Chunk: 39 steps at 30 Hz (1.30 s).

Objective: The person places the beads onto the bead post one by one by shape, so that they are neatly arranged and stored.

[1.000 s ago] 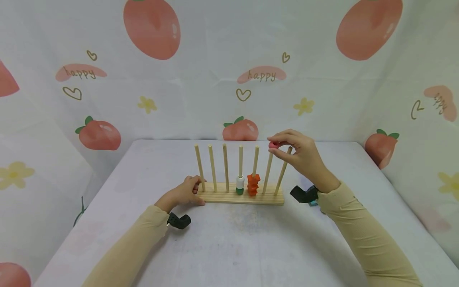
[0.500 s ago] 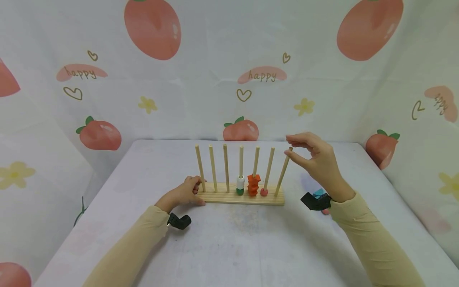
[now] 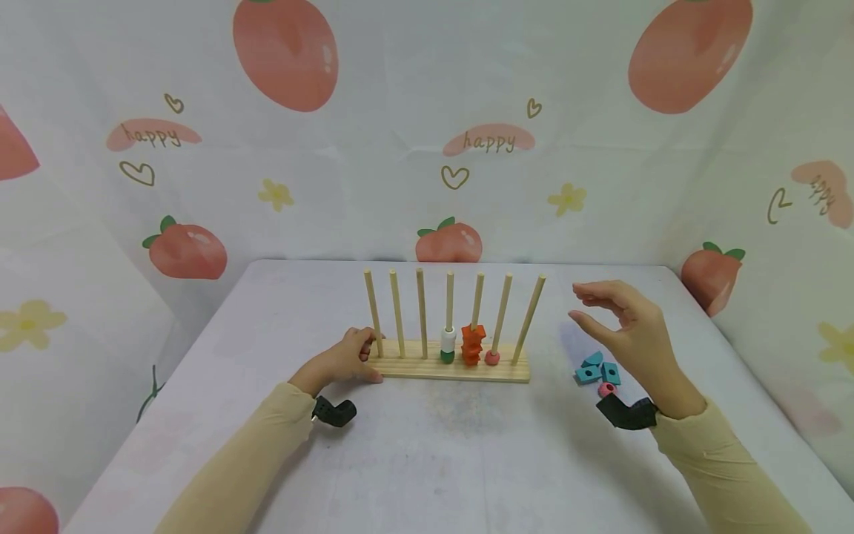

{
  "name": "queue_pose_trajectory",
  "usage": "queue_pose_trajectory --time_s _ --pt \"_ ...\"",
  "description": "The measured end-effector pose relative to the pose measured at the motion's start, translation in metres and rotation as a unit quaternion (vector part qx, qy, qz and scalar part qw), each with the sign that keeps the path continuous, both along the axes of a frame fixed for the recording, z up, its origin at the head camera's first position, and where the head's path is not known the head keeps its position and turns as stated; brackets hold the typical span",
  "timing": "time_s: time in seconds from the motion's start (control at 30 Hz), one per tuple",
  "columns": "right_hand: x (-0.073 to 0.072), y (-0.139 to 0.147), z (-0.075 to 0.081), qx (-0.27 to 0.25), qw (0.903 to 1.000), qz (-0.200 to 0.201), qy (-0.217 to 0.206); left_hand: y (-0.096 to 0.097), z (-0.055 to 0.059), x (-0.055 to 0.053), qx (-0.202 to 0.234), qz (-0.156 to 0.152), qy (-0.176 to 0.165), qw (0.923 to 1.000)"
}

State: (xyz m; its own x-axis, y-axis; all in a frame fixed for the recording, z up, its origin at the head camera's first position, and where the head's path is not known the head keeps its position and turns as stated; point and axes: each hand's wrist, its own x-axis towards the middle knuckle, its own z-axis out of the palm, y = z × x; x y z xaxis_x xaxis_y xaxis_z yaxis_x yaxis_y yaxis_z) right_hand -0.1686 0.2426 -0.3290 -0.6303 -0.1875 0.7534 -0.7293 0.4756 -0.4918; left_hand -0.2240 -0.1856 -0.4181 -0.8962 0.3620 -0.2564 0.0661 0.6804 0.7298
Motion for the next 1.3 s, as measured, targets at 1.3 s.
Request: queue_pose_trajectory --time_s 1.3 --pt "0.041 0.062 -0.077 0.227 0.8849 -0.134 -0.384 0.001 0.003 0.001 0.005 0.003 -0.009 0.9999"
